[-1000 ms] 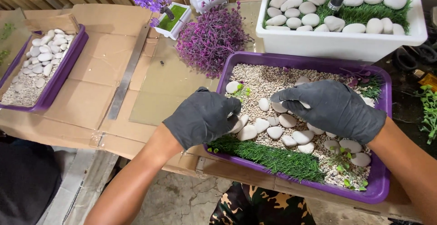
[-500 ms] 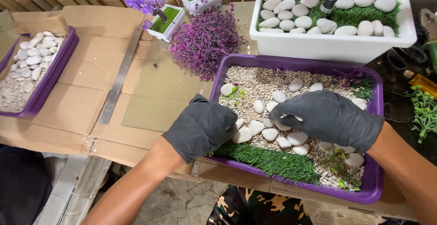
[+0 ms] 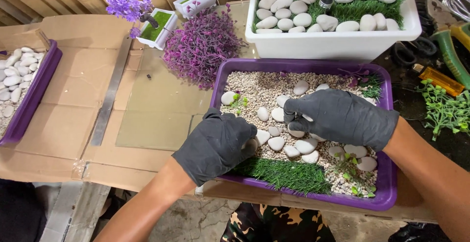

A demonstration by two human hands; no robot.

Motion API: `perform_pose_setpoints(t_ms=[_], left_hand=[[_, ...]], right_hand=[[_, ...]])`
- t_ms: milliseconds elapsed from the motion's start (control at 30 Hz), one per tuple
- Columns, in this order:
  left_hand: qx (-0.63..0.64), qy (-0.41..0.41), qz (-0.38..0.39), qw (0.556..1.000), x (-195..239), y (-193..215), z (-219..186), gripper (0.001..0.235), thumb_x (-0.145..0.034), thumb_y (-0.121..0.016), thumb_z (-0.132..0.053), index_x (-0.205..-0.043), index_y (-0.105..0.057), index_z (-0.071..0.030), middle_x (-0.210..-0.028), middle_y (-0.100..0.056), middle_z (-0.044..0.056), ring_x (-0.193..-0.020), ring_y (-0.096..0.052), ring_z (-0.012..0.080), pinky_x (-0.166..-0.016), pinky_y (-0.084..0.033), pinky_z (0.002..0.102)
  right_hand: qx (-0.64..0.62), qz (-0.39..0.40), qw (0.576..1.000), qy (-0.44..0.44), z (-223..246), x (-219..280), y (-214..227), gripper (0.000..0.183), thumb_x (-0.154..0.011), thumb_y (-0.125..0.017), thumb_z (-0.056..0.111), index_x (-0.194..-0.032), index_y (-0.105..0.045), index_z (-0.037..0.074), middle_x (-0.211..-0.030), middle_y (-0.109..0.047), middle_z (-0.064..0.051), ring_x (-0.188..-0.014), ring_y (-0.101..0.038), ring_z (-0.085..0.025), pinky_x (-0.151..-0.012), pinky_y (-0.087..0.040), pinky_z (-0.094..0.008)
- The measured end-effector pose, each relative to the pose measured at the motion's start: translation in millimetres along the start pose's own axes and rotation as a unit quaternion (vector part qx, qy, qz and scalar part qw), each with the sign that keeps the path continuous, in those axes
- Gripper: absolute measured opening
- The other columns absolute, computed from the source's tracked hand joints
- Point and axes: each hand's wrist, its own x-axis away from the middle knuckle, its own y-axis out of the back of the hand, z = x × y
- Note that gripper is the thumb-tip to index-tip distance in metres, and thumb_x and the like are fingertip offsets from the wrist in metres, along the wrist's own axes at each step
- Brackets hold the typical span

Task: The person arranges white stones and small green plants in a purple tray and a white rectangular pot containing a bonsai tree. They use gloved hands to place the stones and plants, creating a decorative layout.

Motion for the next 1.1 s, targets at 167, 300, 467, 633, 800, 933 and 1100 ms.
perform_pose_setpoints(t_ms=[167, 300, 467, 633, 800, 933, 1100], left_hand=[[0.047, -0.038, -0.022, 0.998, 4.4, -2.1, 8.9, 0.037, -0.09, -0.074, -0.05, -0.11, -0.068, -0.019, -0.092, -0.069, 0.012, -0.089, -0.064, 0.0371, -0.093, -0.052, 0.051], [0.057, -0.063, -0.008, 0.996, -11.6, 29.3, -10.2, 0.025, -0.094, -0.073, -0.035, -0.105, -0.067, -0.013, -0.089, -0.069, 0.014, -0.081, -0.064, 0.0383, -0.084, -0.051, 0.051], [0.023, -0.103, -0.028, 0.994, -30.8, 58.3, -27.3, 0.013, -0.098, -0.07, -0.018, -0.108, -0.066, -0.01, -0.085, -0.066, 0.006, -0.071, -0.065, 0.0283, -0.065, -0.05, 0.044], [0.029, -0.11, -0.114, 0.987, -25.2, 70.0, 4.7, 0.026, -0.103, -0.064, -0.009, -0.129, -0.065, -0.008, -0.107, -0.075, 0.013, -0.094, -0.074, 0.0345, -0.078, -0.055, 0.05], [-0.016, 0.044, -0.064, 0.997, -29.7, 78.6, 36.1, 0.028, -0.095, -0.072, -0.024, -0.121, -0.076, -0.015, -0.102, -0.08, 0.01, -0.087, -0.075, 0.0343, -0.073, -0.057, 0.049], [-0.114, 0.04, -0.077, 0.99, -39.6, 61.7, 35.9, 0.02, -0.097, -0.071, -0.03, -0.083, -0.078, -0.018, -0.07, -0.071, 0.008, -0.057, -0.065, 0.0329, -0.051, -0.048, 0.048], [-0.227, 0.054, -0.092, 0.968, -54.9, 28.5, 45.3, 0.019, -0.078, -0.071, -0.019, -0.06, -0.066, -0.023, -0.055, -0.056, 0.002, -0.049, -0.054, 0.0299, -0.049, -0.038, 0.047]], right_hand=[[0.002, -0.006, 1.0, -0.009, -9.3, 1.1, -1.2, 0.044, -0.094, -0.065, 0.039, -0.136, -0.062, 0.024, -0.103, -0.08, -0.009, -0.1, -0.074, -0.039, -0.084, -0.06, -0.052], [-0.003, -0.002, 1.0, -0.006, -7.0, 9.0, 5.6, 0.041, -0.094, -0.065, 0.044, -0.131, -0.067, 0.027, -0.105, -0.081, -0.003, -0.101, -0.075, -0.034, -0.087, -0.06, -0.045], [-0.048, 0.224, 0.964, -0.135, 59.9, 6.2, 51.0, 0.013, -0.098, -0.059, 0.035, -0.088, -0.067, 0.034, -0.075, -0.077, 0.013, -0.063, -0.069, -0.008, -0.063, -0.057, -0.029], [-0.023, 0.183, 0.981, -0.056, 34.6, 21.7, -10.3, 0.02, -0.099, -0.067, 0.037, -0.089, -0.056, 0.022, -0.079, -0.071, 0.007, -0.069, -0.068, -0.009, -0.066, -0.054, -0.034], [0.069, 0.118, 0.99, -0.037, 27.6, 21.2, -16.9, 0.029, -0.103, -0.056, 0.047, -0.087, -0.058, 0.023, -0.066, -0.061, -0.001, -0.054, -0.06, -0.023, -0.055, -0.052, -0.045], [0.08, 0.159, 0.98, -0.089, 35.8, 17.9, -9.0, 0.023, -0.103, -0.047, 0.041, -0.091, -0.06, 0.026, -0.068, -0.066, 0.002, -0.057, -0.063, -0.021, -0.06, -0.054, -0.042], [0.071, 0.098, 0.993, 0.001, 29.9, 17.4, -21.2, 0.009, -0.092, -0.063, 0.028, -0.093, -0.055, 0.026, -0.066, -0.061, -0.001, -0.06, -0.066, -0.025, -0.055, -0.05, -0.044]])
